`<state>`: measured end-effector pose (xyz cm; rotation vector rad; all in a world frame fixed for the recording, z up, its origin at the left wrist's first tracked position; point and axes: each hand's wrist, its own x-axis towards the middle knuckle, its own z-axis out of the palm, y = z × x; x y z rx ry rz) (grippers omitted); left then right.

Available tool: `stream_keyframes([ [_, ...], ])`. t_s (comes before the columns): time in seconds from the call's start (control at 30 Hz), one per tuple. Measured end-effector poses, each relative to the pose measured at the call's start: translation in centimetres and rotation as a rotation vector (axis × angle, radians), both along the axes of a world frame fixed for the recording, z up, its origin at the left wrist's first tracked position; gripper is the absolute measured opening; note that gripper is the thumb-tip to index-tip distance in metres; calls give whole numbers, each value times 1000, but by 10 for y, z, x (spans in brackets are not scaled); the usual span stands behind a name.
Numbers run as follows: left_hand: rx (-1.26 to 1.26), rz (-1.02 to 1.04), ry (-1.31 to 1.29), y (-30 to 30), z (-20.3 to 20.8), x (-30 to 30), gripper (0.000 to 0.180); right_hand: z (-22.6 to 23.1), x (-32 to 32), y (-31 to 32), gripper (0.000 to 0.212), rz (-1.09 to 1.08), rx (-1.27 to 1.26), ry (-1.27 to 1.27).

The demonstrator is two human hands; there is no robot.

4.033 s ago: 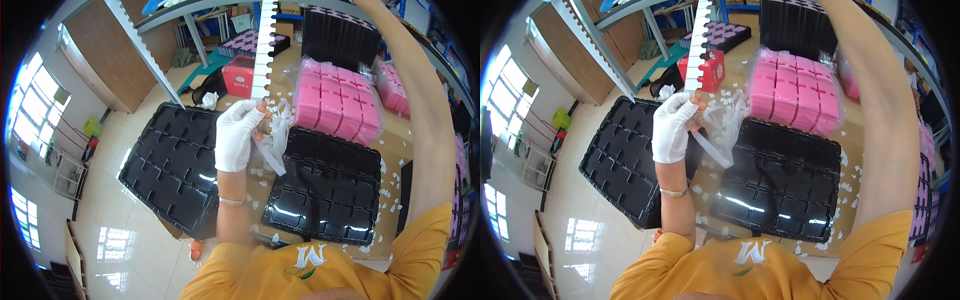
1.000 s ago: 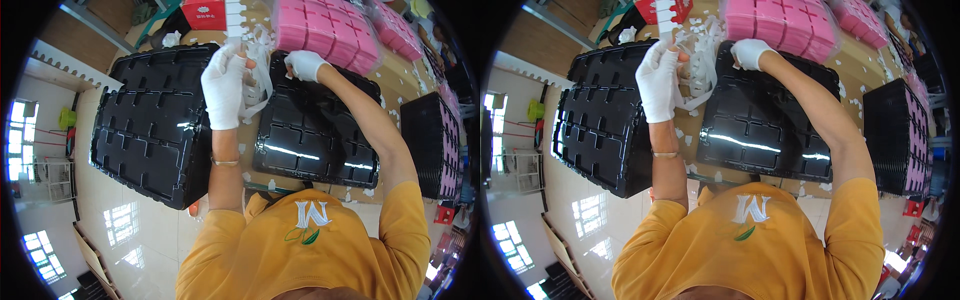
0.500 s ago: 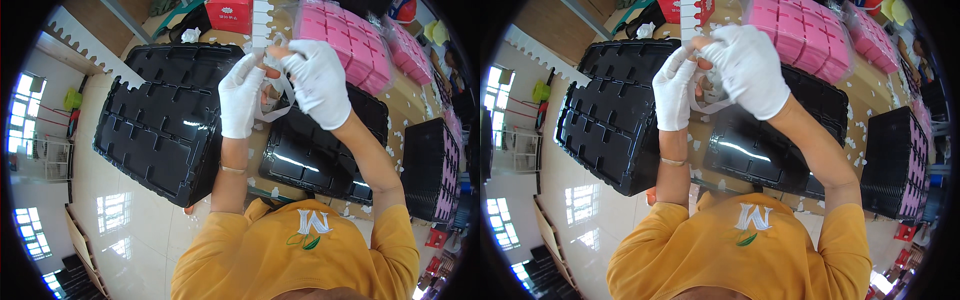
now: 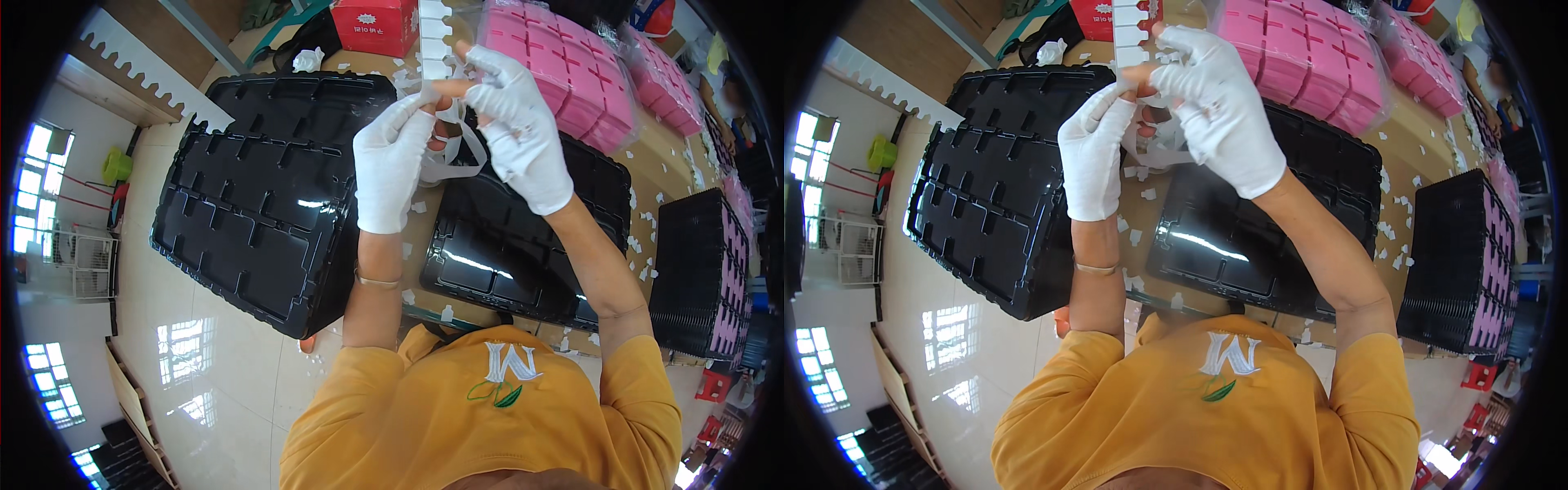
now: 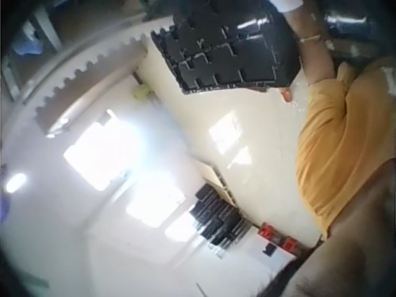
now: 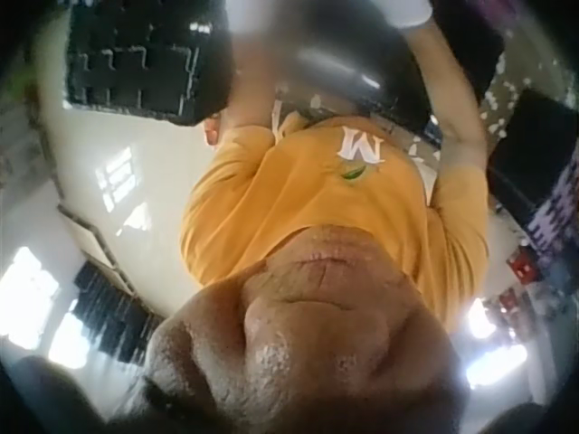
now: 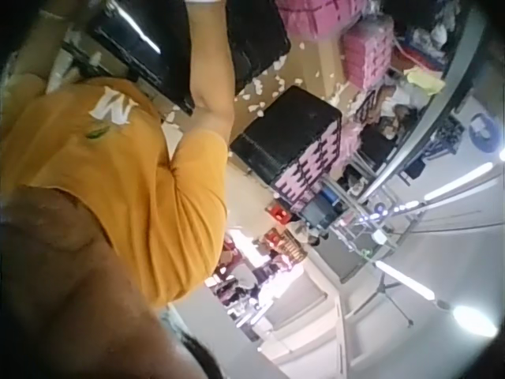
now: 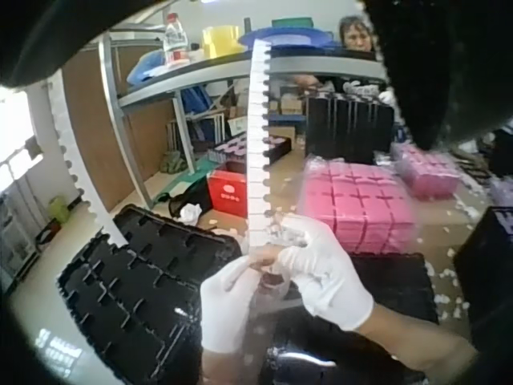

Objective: The person peels small white adhesive squares from a strip and places them onto the surface of a black plastic tray. They then pick up a pink plastic insert and press it into the black tray, aligning it with the grid pattern. This process is repeated for multiple trays.

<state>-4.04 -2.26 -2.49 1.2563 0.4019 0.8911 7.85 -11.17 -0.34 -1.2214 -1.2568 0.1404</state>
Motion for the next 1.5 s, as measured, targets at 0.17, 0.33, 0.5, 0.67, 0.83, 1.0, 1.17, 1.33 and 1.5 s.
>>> stream_keyframes([
  [0.17, -6, 14, 6, 4, -5, -1, 25, -2, 26, -14, 27, -13, 83, -151],
  [0.33, 54, 112, -17, 5, 3, -6, 27, -27, 76, -52, 28, -133, -175, -149],
  [0.5, 249, 376, 24, 5, 29, -16, 19, -91, 105, -55, 43, -415, -446, -831],
  [0.67, 296, 447, 80, 8, 32, -17, 22, -105, 88, -33, 46, -401, -744, -897],
  [0.83, 258, 348, 78, 7, 24, -15, 22, -108, 72, -36, 59, -401, -891, -1110],
  [1.0, 236, 331, 127, 8, 16, -6, 22, -79, 42, -38, 61, -391, -1025, -1194],
  [1.17, 163, 194, 81, 10, 6, -4, 23, -39, 41, -28, 37, -346, -568, -393],
  [1.33, 83, 125, 73, 1, 15, -4, 21, 2, 38, 12, 34, 2, -165, 47],
  [1.5, 149, 176, 57, -1, 8, 2, 20, 16, 15, 28, 32, -4, -328, 318],
])
